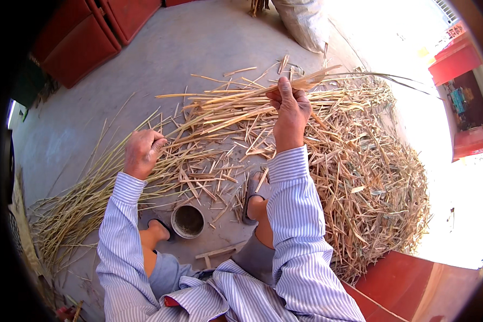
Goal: The person sits on the floor and repeatedly strips dried straw stalks by hand, separating the fibrous strands from the main stem. The separated fibers are placed into a pile on the floor, while the remaining stalks are set aside.
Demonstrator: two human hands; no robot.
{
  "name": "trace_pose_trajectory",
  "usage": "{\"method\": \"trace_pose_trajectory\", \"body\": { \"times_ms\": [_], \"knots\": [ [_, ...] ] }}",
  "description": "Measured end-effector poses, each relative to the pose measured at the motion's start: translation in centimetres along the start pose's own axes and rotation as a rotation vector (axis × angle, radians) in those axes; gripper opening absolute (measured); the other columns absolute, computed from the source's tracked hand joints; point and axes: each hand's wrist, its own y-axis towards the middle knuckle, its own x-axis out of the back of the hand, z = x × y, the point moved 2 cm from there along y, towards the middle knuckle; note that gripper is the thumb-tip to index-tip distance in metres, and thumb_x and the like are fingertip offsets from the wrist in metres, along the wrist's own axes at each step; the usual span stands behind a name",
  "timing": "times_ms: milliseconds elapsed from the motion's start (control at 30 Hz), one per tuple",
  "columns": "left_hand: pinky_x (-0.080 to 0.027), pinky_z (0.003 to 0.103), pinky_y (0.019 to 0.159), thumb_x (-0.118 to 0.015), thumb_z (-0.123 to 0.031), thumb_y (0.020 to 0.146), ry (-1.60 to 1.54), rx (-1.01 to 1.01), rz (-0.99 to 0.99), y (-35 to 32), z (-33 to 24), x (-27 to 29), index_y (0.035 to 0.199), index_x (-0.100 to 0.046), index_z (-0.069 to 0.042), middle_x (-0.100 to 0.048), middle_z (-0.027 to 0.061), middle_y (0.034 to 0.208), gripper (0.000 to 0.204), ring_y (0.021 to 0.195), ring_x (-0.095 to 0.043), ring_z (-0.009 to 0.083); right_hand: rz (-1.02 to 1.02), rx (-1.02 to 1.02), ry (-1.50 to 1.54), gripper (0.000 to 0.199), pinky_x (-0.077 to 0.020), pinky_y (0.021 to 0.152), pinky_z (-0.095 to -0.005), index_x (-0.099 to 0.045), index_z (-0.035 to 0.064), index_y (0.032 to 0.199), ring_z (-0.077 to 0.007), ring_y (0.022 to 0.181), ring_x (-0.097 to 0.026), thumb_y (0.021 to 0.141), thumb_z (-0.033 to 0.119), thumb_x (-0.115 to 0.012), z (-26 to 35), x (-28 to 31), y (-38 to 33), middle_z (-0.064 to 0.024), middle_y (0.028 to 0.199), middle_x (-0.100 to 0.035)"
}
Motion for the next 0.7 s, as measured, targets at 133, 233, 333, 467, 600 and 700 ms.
{"method": "trace_pose_trajectory", "body": {
  "times_ms": [133,233,333,467,600,700],
  "knots": [
    [-0.041,0.041,0.066,-0.071,-0.020,0.081,0.021,-0.070,0.022,0.2,-0.4,-0.2,0.081,-0.062,-0.009,-0.060,0.0079,0.070,0.014,0.070,-0.058,0.0286,0.210,-0.134,0.157,0.025,-0.0529,0.067,-0.0210,-0.063,0.0018,0.102,-0.0123,0.082,-0.067,0.093,0.025,-0.066,0.1,0.1,-0.3,-0.0084,0.094,-0.069],
    [-0.041,0.041,0.067,-0.070,-0.019,0.082,0.035,-0.063,0.039,0.7,-1.0,-0.4,0.080,-0.061,-0.009,-0.060,0.0078,0.070,0.014,0.070,-0.058,0.0282,0.482,-0.235,0.025,0.036,-0.0537,0.079,-0.0251,-0.056,-0.0014,0.121,-0.0154,0.097,-0.066,0.095,0.022,-0.063,-0.2,-1.4,-2.4,-0.0134,0.110,-0.067],
    [-0.040,0.041,0.067,-0.070,-0.019,0.082,-0.015,-0.028,0.024,1.0,-1.5,-0.3,0.080,-0.061,-0.008,-0.061,0.0080,0.071,0.014,0.070,-0.058,0.0281,0.515,-0.261,-0.016,0.029,-0.0532,0.078,-0.0241,-0.060,0.0012,0.114,-0.0142,0.095,-0.066,0.095,0.023,-0.064,-1.0,-2.7,-3.5,-0.0096,0.104,-0.070],
    [-0.040,0.041,0.068,-0.071,-0.018,0.081,-0.050,-0.066,0.130,1.7,-2.3,-1.3,0.082,-0.062,-0.007,-0.063,0.0082,0.070,0.014,0.069,-0.059,0.0282,0.440,-0.249,0.035,0.020,-0.0516,0.072,-0.0224,-0.066,0.0047,0.101,-0.0122,0.085,-0.067,0.095,0.024,-0.063,-0.7,-3.1,-3.8,-0.0061,0.095,-0.071],
    [-0.042,0.039,0.069,-0.071,-0.015,0.081,-0.116,0.017,0.200,2.5,-2.6,-1.7,0.083,-0.064,-0.005,-0.066,0.0092,0.073,0.012,0.071,-0.062,0.0270,0.437,-0.228,0.038,0.018,-0.0499,0.069,-0.0215,-0.066,0.0065,0.095,-0.0103,0.083,-0.066,0.097,0.024,-0.061,-0.2,-1.9,-3.2,-0.0050,0.093,-0.071],
    [-0.051,0.034,0.066,-0.070,-0.015,0.085,-0.472,0.157,0.180,3.6,-5.4,-2.2,0.091,-0.067,0.001,-0.070,0.0118,0.081,0.018,0.072,-0.067,0.0206,0.520,-0.266,0.078,0.021,-0.0514,0.077,-0.0252,-0.065,0.0042,0.103,-0.0125,0.088,-0.066,0.095,0.024,-0.063,0.1,-2.0,-4.3,-0.0074,0.098,-0.071]
  ]
}}
